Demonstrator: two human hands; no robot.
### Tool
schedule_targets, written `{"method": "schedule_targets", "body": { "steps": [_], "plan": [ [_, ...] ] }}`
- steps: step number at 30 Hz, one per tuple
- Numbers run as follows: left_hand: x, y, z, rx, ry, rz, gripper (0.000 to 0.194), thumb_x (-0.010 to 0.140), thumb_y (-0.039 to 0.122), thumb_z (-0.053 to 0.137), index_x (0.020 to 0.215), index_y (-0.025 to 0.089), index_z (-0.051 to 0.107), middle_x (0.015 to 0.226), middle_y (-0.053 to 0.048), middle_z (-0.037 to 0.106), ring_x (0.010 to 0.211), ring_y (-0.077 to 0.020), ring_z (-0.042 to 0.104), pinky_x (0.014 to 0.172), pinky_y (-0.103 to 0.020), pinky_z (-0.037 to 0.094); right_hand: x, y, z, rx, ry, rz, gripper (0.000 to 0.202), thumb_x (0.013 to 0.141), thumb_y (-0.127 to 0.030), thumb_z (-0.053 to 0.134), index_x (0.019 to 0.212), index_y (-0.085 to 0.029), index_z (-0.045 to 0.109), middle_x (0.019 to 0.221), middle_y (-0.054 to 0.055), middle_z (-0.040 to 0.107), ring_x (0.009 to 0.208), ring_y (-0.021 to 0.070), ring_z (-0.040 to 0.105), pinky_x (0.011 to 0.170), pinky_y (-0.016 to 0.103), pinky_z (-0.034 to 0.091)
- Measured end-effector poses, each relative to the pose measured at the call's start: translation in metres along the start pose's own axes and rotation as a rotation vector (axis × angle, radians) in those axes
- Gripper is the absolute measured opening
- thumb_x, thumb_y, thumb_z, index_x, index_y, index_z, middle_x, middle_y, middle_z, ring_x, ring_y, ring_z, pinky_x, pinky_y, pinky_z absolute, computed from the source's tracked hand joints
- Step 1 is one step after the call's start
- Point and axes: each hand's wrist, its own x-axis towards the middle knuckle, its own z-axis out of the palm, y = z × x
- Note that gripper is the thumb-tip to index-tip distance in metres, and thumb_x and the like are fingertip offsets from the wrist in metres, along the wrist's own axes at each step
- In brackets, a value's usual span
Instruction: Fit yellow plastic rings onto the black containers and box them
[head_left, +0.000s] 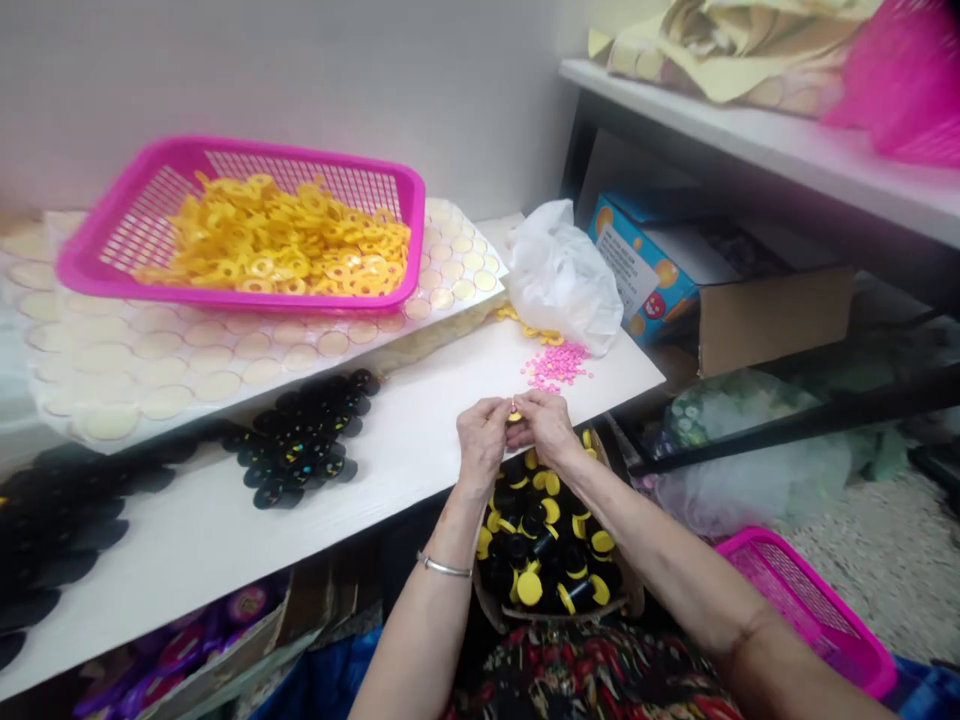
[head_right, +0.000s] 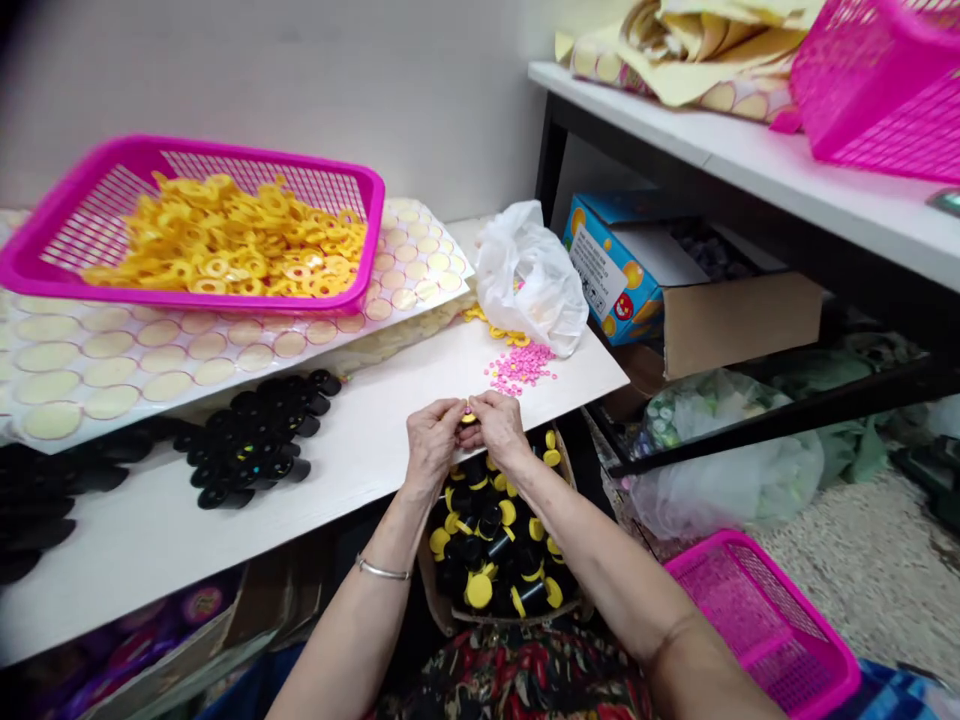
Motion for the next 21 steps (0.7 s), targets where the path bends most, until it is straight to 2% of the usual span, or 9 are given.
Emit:
{"method": "schedule_targets", "body": {
  "steps": [3,5,7,9,12,15,18,21],
  "plan": [
    [-0.002,0.005,-0.004,-0.071,-0.057,-0.030,0.027,0.069,0.037,0.063,0.076,0.011,0.065,0.064,-0.001,0.059,0.056,-0.0092,0.051,0.051,-0.020,0.041,-0.003,-0.006,0.001,0.019,-0.036,0.040,0.018,0.068,-0.032,0.059,0.070,-0.016,0.051,0.046,-0.002,0.056,0.035,0.0119,0.054,0.037,0.023,0.047],
    [-0.005,0.007,-0.006,-0.133,-0.047,0.003,0.034,0.066,0.037,0.067,0.088,0.012,0.061,0.072,0.000,0.058,0.057,-0.0075,0.052,0.052,-0.019,0.041,-0.006,-0.007,0.003,0.030,-0.049,0.024,0.019,0.068,-0.033,0.059,0.071,-0.017,0.051,0.046,-0.003,0.055,0.036,0.0117,0.053,0.038,0.024,0.047],
    [-0.010,0.006,-0.007,-0.180,0.030,0.046,0.051,0.055,0.030,0.075,0.099,0.014,0.054,0.080,0.001,0.056,0.059,-0.0060,0.052,0.055,-0.019,0.044,-0.009,-0.005,0.007,0.066,-0.039,-0.013,0.020,0.066,-0.035,0.059,0.070,-0.017,0.050,0.048,-0.004,0.054,0.039,0.0119,0.053,0.039,0.024,0.046],
    [-0.014,0.002,-0.007,-0.179,0.122,0.057,0.063,0.045,0.023,0.080,0.100,0.015,0.050,0.077,0.003,0.055,0.059,-0.0056,0.053,0.057,-0.019,0.045,-0.012,-0.001,0.010,0.112,-0.008,-0.054,0.021,0.064,-0.035,0.060,0.069,-0.018,0.049,0.052,-0.004,0.054,0.044,0.0121,0.054,0.041,0.024,0.045],
    [-0.021,-0.006,-0.003,-0.129,0.160,0.005,0.051,0.047,0.024,0.078,0.090,0.015,0.052,0.063,0.006,0.051,0.054,-0.0070,0.052,0.052,-0.019,0.044,-0.018,0.004,0.013,0.134,0.051,-0.107,0.020,0.060,-0.032,0.062,0.068,-0.018,0.050,0.057,-0.004,0.053,0.051,0.0112,0.053,0.043,0.021,0.042],
    [-0.025,-0.005,0.004,-0.163,0.127,-0.043,0.048,0.049,0.022,0.076,0.091,0.015,0.055,0.066,0.004,0.056,0.056,-0.0088,0.054,0.053,-0.021,0.045,-0.023,0.006,0.011,0.147,0.087,-0.109,0.020,0.060,-0.031,0.062,0.069,-0.018,0.050,0.058,-0.004,0.052,0.053,0.0107,0.051,0.044,0.021,0.041],
    [-0.028,0.004,0.008,-0.275,0.091,-0.040,0.059,0.048,0.016,0.076,0.102,0.014,0.053,0.080,0.000,0.061,0.066,-0.0107,0.059,0.062,-0.023,0.048,-0.031,0.004,0.006,0.182,0.079,-0.058,0.022,0.061,-0.032,0.063,0.072,-0.019,0.049,0.060,-0.004,0.054,0.051,0.0108,0.052,0.045,0.023,0.043],
    [-0.029,0.011,0.004,-0.350,-0.008,-0.023,0.069,0.048,0.013,0.077,0.110,0.015,0.049,0.081,0.001,0.061,0.068,-0.0103,0.060,0.066,-0.024,0.048,-0.040,0.003,-0.004,0.166,0.044,-0.051,0.027,0.067,-0.042,0.063,0.074,-0.019,0.050,0.056,-0.004,0.054,0.046,0.0104,0.050,0.044,0.024,0.044]
  ]
}}
